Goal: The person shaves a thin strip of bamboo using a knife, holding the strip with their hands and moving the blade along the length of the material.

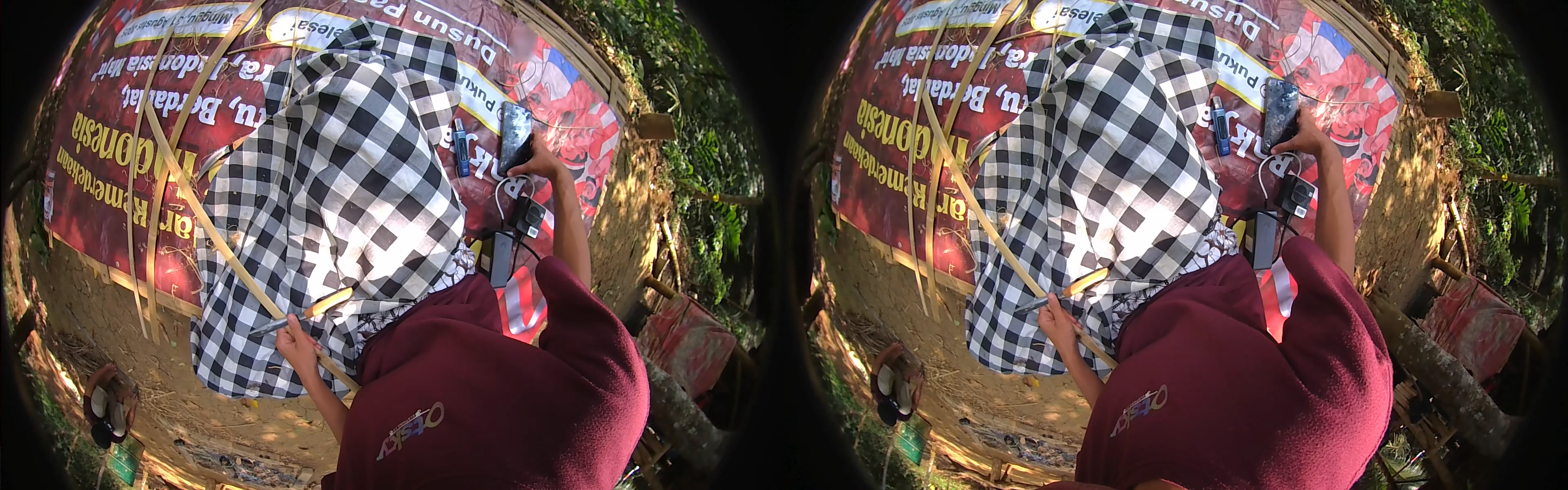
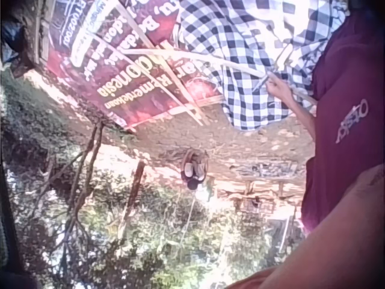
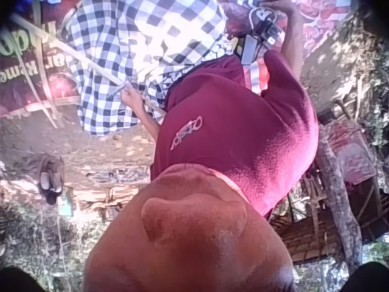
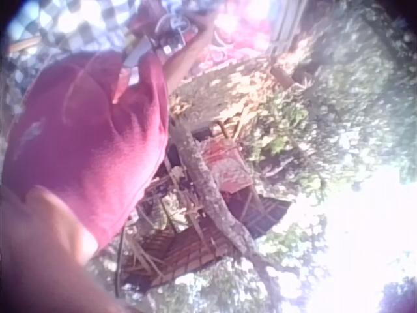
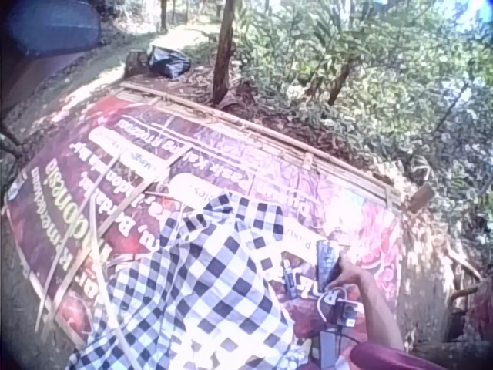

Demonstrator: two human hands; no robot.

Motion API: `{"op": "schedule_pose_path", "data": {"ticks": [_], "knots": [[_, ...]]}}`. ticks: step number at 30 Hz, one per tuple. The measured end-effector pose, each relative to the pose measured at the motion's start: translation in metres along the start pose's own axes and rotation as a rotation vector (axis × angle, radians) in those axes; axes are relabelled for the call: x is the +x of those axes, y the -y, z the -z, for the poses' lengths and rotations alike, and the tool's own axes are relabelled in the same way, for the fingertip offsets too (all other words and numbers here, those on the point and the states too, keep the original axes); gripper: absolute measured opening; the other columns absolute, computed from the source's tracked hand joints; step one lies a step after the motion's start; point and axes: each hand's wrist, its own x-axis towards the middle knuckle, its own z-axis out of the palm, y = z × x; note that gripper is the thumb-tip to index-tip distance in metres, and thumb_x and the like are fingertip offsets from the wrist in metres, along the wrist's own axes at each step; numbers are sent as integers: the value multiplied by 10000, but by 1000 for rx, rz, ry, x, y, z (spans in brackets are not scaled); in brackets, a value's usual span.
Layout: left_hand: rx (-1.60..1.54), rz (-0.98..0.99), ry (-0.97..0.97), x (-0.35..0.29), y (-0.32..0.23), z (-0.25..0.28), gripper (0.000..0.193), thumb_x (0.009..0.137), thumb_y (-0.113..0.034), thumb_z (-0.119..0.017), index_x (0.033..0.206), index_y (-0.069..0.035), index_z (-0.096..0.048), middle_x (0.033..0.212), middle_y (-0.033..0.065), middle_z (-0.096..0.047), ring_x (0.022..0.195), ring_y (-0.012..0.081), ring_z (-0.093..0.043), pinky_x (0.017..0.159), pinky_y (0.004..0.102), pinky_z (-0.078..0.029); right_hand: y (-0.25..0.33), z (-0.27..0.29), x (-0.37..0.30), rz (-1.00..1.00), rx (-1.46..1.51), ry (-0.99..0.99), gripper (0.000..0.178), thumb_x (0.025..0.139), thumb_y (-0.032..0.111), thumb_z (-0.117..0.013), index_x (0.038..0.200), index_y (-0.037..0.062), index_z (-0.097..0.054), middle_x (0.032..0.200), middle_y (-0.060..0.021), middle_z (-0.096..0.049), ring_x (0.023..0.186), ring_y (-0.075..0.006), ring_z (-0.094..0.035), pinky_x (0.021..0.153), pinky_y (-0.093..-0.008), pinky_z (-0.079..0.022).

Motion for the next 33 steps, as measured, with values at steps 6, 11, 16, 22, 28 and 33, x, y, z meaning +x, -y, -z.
{"op": "schedule_pose_path", "data": {"ticks": [6,11,16,22,28,33], "knots": [[1,-9,5,0,-1,0,379,960,-325,-525,730,-31,-455,423,28,-404,305,97,-397,305,244,-330,1,0,1,3,-90,-38,1185,391,290,-952,1317,-36,-290,1242,-171,-458,1187,-279,-441,1028,-362,-345],[-1,14,-4,-1,-1,-1,381,960,-325,-524,726,-33,-455,421,27,-403,303,101,-397,306,246,-328,-1,0,2,-2,-118,-27,1192,392,280,-951,1327,-34,-283,1252,-172,-456,1201,-278,-434,1031,-363,-342],[8,-4,-5,0,0,-1,386,959,-330,-525,722,-35,-452,419,25,-399,302,99,-395,306,246,-333,1,2,0,18,-80,-12,1184,385,277,-948,1320,-33,-290,1244,-166,-460,1194,-278,-437,1023,-360,-348],[8,-15,-2,-1,-1,-1,396,959,-337,-525,705,-44,-442,419,23,-399,302,94,-392,307,241,-337,12,4,-5,-14,-114,-1,1208,377,283,-946,1332,-38,-280,1251,-175,-455,1208,-287,-429,1031,-361,-345],[9,-4,-9,0,1,0,399,959,-335,-525,696,-48,-438,420,21,-401,306,94,-394,310,239,-340,6,2,-3,-18,-52,16,1278,365,358,-940,1371,-27,-252,1336,-225,-373,1277,-340,-363,1078,-380,-314],[-9,-17,-2,1,3,1,393,958,-330,-528,698,-50,-439,421,21,-404,308,95,-394,308,244,-335,4,0,3,-2,26,-9,1267,415,377,-932,1378,-38,-220,1315,-219,-410,1228,-317,-427,1034,-373,-361]]}}
